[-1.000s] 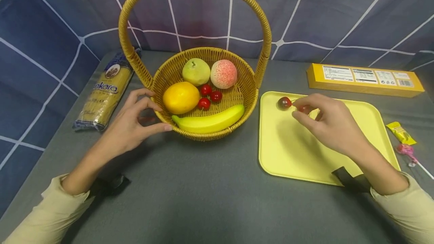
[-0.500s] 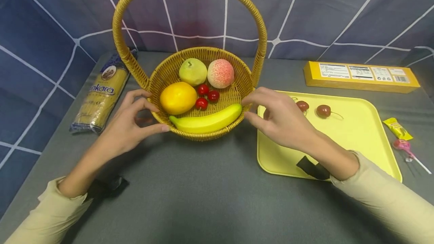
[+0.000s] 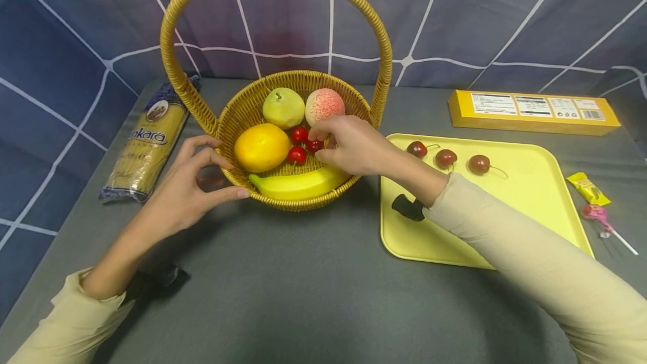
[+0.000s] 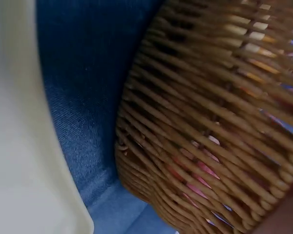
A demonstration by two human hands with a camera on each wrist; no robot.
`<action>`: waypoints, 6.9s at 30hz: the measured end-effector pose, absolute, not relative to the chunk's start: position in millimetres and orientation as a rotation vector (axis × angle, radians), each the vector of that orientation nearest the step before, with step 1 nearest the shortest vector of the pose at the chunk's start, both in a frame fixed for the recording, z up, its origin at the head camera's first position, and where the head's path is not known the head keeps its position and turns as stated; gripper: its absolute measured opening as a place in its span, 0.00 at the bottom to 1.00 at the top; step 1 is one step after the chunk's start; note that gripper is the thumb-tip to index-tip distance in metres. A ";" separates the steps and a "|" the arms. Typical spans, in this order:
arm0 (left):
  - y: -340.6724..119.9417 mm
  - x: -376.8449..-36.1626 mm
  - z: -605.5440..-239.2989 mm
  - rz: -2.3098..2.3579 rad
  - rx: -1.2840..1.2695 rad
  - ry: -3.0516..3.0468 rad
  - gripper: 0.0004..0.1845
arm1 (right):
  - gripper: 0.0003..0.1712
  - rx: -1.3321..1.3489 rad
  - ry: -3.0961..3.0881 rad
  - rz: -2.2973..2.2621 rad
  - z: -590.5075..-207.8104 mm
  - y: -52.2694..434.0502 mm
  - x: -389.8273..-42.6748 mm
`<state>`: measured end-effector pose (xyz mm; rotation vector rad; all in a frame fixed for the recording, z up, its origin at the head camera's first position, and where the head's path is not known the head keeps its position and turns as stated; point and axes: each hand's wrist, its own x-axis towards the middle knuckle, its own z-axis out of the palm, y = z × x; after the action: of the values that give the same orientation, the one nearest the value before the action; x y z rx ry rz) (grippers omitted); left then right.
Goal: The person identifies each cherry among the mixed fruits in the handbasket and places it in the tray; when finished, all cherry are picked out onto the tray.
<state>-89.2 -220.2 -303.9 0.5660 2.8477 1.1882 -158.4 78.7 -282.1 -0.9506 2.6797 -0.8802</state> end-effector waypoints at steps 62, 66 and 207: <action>-221.7 -88.6 -304.5 1.184 0.579 2.850 0.20 | 0.10 -1.111 2.552 -1.298 -283.5 94.0 -146.9; -221.4 -88.7 -304.5 1.176 0.576 2.854 0.20 | 0.13 -1.099 2.567 -1.376 -280.4 108.2 -134.9; -219.0 -89.6 -302.1 1.281 0.523 2.765 0.20 | 0.20 -0.914 2.482 -0.896 -300.5 41.4 -175.2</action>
<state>-89.6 -219.0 -302.1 0.5232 2.7651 1.2810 -175.2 41.4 -300.5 -0.9137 2.4821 -0.8955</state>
